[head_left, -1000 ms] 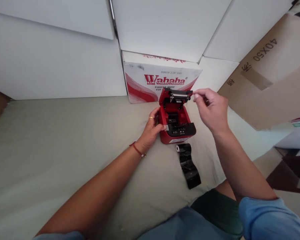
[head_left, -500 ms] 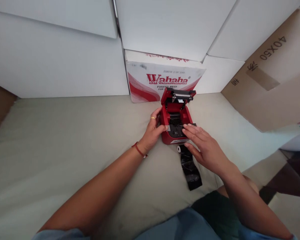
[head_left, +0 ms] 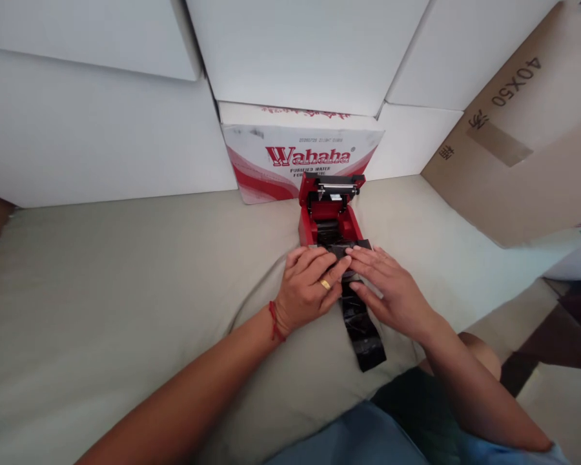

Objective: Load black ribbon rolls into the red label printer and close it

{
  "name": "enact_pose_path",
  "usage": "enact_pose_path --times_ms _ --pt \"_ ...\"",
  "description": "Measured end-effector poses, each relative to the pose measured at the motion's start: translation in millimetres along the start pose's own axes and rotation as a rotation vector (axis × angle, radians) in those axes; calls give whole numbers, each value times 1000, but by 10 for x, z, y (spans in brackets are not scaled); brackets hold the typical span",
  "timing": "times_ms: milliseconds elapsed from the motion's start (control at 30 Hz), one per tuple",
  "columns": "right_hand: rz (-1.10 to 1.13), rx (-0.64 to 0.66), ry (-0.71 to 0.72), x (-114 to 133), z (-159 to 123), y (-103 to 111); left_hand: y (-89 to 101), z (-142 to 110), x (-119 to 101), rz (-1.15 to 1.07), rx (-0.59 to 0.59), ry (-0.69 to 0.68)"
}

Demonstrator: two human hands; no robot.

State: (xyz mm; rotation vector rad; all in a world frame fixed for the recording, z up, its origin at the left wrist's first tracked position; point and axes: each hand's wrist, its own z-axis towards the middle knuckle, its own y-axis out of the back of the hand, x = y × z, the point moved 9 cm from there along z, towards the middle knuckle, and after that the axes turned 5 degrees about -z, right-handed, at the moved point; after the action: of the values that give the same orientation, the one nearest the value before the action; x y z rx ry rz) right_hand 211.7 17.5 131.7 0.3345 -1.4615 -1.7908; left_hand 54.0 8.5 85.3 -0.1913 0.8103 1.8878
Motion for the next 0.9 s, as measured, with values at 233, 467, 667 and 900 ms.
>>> enact_pose_path --times_ms 233,467,667,900 --pt "-55 -315 -123 -606 1107 529 10 -4 -23 88 1 -48" --pt "-19 -95 -98 -569 1510 310 97 53 -228 320 -99 -185" --pt "-53 -51 -78 -326 809 171 134 22 -260 347 -204 -185" --pt "-144 61 -102 -293 594 -79 66 5 -114 262 -125 -156"
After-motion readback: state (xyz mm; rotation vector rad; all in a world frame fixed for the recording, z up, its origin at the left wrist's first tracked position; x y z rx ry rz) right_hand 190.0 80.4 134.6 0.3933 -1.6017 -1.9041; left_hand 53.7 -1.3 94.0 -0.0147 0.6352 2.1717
